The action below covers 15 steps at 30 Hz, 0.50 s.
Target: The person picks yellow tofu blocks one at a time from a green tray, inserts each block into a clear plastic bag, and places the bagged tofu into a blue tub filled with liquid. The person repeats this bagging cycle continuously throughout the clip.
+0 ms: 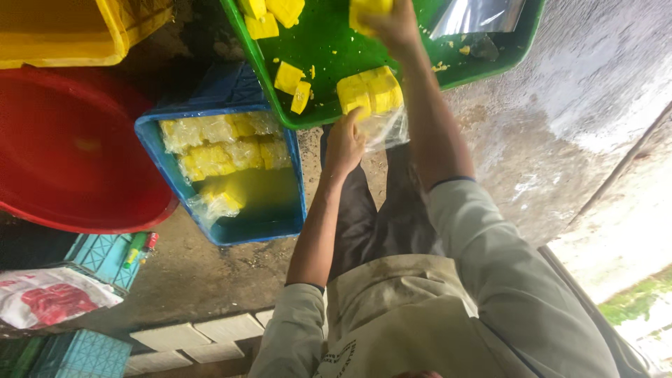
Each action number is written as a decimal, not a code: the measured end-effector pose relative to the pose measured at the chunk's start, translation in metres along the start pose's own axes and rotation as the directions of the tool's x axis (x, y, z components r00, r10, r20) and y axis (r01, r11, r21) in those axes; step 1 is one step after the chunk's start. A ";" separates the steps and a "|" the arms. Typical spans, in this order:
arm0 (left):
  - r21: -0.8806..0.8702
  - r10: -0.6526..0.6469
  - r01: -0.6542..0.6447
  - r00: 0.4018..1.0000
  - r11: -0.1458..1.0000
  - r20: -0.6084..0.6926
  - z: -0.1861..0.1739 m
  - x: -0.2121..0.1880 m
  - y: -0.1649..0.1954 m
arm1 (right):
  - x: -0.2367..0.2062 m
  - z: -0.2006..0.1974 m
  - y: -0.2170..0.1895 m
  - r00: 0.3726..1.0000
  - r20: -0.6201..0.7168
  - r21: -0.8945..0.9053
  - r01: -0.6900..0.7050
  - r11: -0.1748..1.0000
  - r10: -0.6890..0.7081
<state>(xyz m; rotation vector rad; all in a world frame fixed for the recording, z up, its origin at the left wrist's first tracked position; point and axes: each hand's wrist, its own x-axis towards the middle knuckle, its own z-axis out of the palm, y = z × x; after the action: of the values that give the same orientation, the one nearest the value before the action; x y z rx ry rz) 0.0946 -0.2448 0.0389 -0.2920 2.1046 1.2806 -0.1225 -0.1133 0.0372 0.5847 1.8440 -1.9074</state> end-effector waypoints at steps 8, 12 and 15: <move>-0.206 0.085 -0.109 0.989 0.972 -0.124 -0.018 0.019 0.009 | -0.174 -0.081 -0.009 0.940 0.334 0.331 -0.184 0.926 0.068; -0.255 0.035 -0.112 0.957 0.960 -0.288 0.002 0.013 0.016 | -0.193 -0.034 0.027 0.996 -0.052 -0.465 -0.086 0.881 0.069; -0.092 0.212 -0.262 0.906 0.961 -0.367 0.011 0.001 0.015 | -0.183 -0.002 0.069 0.941 -0.090 -0.675 0.182 0.715 -0.325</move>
<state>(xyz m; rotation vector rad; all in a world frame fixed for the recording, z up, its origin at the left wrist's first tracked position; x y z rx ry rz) 0.0908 -0.2271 0.0455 -0.3574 2.4151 1.6247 0.0671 -0.1112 0.0840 0.2880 2.6582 -1.1965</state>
